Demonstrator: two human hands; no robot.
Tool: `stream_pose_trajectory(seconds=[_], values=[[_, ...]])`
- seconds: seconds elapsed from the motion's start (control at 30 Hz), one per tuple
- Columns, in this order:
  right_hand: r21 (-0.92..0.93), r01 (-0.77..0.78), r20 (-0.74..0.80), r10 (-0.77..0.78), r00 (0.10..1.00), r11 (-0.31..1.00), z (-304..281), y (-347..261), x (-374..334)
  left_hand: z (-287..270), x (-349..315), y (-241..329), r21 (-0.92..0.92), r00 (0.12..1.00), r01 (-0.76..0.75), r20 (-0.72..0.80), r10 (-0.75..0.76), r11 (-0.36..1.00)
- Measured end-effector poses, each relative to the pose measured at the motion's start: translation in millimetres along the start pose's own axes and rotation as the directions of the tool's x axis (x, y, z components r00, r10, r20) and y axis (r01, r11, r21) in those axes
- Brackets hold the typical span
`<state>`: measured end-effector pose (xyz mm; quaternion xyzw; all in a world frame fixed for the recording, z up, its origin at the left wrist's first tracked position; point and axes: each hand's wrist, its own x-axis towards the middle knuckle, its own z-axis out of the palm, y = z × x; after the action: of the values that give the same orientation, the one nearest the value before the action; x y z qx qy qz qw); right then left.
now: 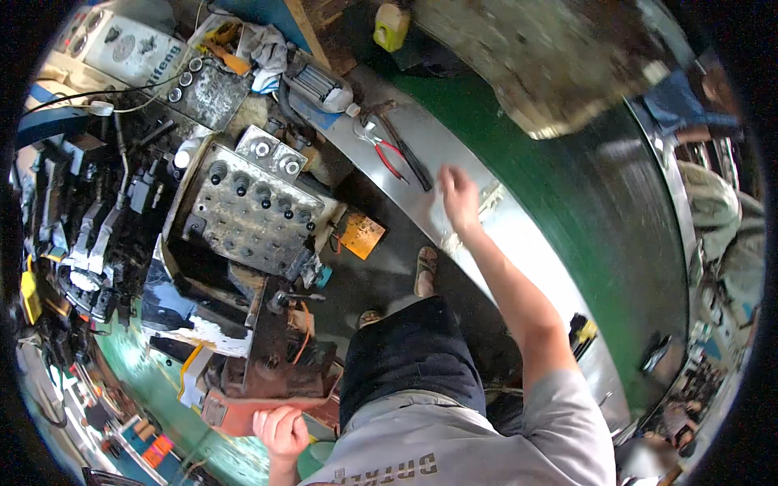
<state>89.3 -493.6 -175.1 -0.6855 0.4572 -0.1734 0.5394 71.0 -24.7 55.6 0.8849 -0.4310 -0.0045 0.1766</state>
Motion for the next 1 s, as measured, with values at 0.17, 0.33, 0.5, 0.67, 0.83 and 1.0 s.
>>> stream_pose_trajectory(seconds=[0.17,0.33,0.5,0.67,0.83,1.0], values=[[-0.370,0.421,-0.152,-0.501,0.852,0.828,39.1,-13.7,218.9,3.9,-13.0,5.4,0.122,0.990,0.102,0.087,-0.113,0.987],[-0.714,0.460,0.244,-0.428,0.870,0.527,37.3,-23.7,318.1,9.4,-9.9,7.3,0.147,0.988,0.114,0.086,-0.127,0.983],[-0.386,0.393,0.075,-0.397,0.915,0.834,-25.6,-12.2,293.7,10.5,-11.0,4.6,0.194,0.976,0.127,0.151,-0.157,0.973],[0.272,0.038,-0.089,-0.014,0.996,0.962,-117.3,-43.5,198.8,15.0,-15.4,6.4,0.215,0.992,0.086,0.070,-0.103,0.973],[0.619,-0.390,0.194,0.347,0.917,0.682,-191.3,-24.6,147.7,18.3,-15.7,1.8,0.239,0.997,0.053,0.033,-0.063,0.970],[0.653,-0.593,0.421,0.426,0.801,0.471,-194.0,-25.5,100.9,18.8,4.8,6.9,0.234,0.999,-0.014,-0.037,0.023,0.972]])
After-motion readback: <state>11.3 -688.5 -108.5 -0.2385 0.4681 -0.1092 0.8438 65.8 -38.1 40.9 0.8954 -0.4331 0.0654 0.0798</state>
